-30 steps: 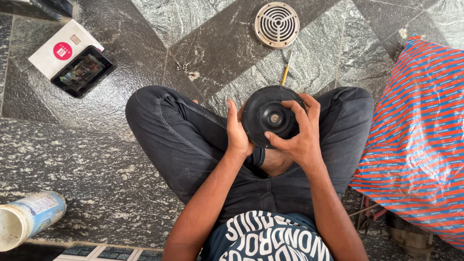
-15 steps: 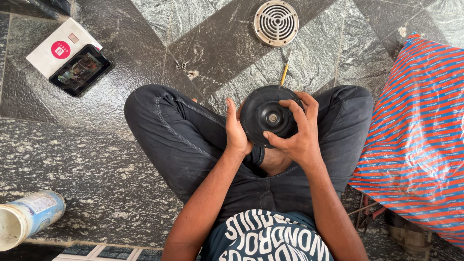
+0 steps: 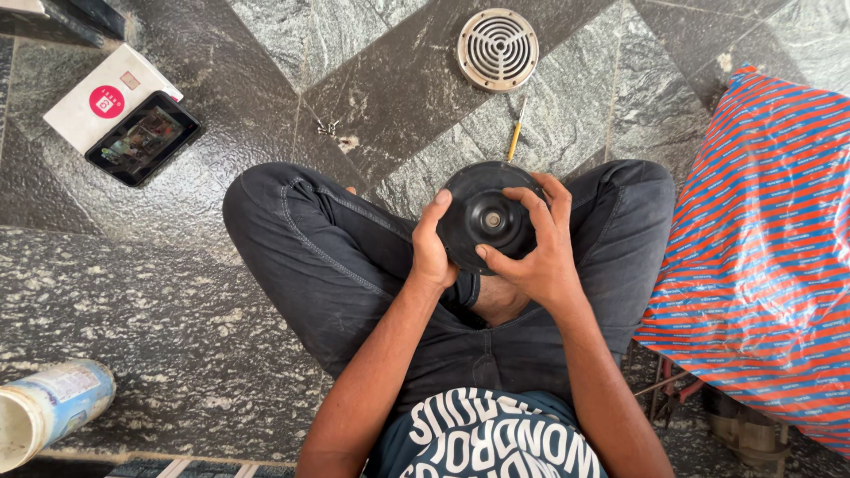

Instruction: The person scrapes a small rectangular area on a circular metal base using a small tool, then places a motor assembly into the base. They attach a circular fan cover and secure it by inserting multiple small metal pins into the cover's holes.

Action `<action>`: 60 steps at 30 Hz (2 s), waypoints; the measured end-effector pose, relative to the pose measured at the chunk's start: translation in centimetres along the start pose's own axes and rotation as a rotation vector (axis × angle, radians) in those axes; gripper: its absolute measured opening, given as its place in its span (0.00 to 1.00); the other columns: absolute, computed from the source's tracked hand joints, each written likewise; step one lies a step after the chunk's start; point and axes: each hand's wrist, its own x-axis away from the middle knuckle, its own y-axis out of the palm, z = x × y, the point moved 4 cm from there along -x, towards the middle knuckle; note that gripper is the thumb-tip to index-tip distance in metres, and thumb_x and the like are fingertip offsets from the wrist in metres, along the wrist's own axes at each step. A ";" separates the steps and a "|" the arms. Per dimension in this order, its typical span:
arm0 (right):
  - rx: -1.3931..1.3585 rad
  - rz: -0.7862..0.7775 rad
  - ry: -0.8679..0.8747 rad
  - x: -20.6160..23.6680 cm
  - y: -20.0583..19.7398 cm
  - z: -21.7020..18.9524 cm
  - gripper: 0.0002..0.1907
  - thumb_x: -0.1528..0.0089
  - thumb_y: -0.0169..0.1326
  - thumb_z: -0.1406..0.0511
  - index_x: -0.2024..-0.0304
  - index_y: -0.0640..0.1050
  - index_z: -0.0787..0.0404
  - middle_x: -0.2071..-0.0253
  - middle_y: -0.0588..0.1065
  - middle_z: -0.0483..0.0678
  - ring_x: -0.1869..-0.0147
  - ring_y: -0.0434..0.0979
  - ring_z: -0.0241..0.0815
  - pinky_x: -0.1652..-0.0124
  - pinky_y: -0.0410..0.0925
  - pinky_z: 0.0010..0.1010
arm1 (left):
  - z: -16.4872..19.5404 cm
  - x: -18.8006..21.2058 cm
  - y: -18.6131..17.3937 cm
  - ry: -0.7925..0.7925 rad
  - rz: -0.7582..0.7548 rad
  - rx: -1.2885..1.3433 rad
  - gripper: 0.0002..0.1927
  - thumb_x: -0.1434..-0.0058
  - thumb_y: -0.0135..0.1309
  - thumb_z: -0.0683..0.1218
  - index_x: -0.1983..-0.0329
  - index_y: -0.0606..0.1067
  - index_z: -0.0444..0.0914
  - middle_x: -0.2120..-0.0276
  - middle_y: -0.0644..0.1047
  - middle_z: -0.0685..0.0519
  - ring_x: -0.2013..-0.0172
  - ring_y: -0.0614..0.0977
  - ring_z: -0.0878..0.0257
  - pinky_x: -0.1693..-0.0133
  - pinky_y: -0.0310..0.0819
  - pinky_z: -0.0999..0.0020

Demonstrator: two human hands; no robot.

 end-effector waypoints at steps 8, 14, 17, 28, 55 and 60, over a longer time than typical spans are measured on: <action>-0.268 0.101 0.179 -12.2 -0.2 12.4 0.38 0.40 0.68 0.53 0.34 0.70 0.63 0.35 0.71 0.54 0.33 0.72 0.50 0.39 0.70 0.42 | 0.2 0.1 -1.0 0.046 0.080 0.154 0.23 0.30 0.48 0.55 0.45 0.75 0.32 0.53 0.79 0.46 0.54 0.82 0.56 0.50 0.77 0.60; 0.454 -0.244 0.305 -22.3 6.6 17.6 0.69 0.58 0.76 0.43 0.25 0.52 0.55 0.27 0.46 0.72 0.24 0.41 0.75 0.36 0.47 0.67 | -0.1 -0.4 -1.8 0.042 0.205 0.215 0.23 0.33 0.46 0.56 0.48 0.76 0.33 0.55 0.81 0.46 0.56 0.83 0.55 0.51 0.79 0.61; 0.567 -0.336 0.305 -25.2 8.0 17.3 0.78 0.64 0.74 0.36 0.23 0.46 0.52 0.24 0.37 0.72 0.21 0.32 0.77 0.33 0.42 0.71 | -0.1 -1.1 -2.4 0.067 0.235 0.209 0.21 0.32 0.46 0.55 0.50 0.76 0.34 0.56 0.81 0.47 0.58 0.84 0.55 0.53 0.79 0.60; 0.507 -0.380 0.306 -27.8 8.8 16.6 0.76 0.68 0.74 0.37 0.25 0.53 0.54 0.27 0.50 0.69 0.23 0.44 0.73 0.33 0.46 0.70 | -0.3 -1.6 -2.9 0.035 0.190 0.205 0.26 0.31 0.43 0.59 0.51 0.77 0.32 0.58 0.82 0.45 0.60 0.84 0.55 0.56 0.80 0.60; 0.379 -0.126 -0.113 -1.9 -2.9 -3.6 0.57 0.68 0.74 0.50 0.37 0.69 0.57 0.30 0.55 0.65 0.27 0.52 0.71 0.33 0.53 0.62 | -0.8 -1.7 0.7 -0.090 0.047 0.050 0.46 0.34 0.37 0.73 0.35 0.69 0.30 0.43 0.77 0.42 0.44 0.79 0.54 0.41 0.74 0.57; 0.367 -0.178 -0.125 -2.0 -2.3 -3.2 0.57 0.68 0.74 0.50 0.37 0.70 0.55 0.30 0.54 0.66 0.26 0.50 0.72 0.34 0.53 0.64 | -1.0 -1.5 0.3 -0.094 0.031 0.066 0.47 0.34 0.36 0.74 0.34 0.69 0.29 0.43 0.76 0.40 0.45 0.80 0.53 0.42 0.74 0.57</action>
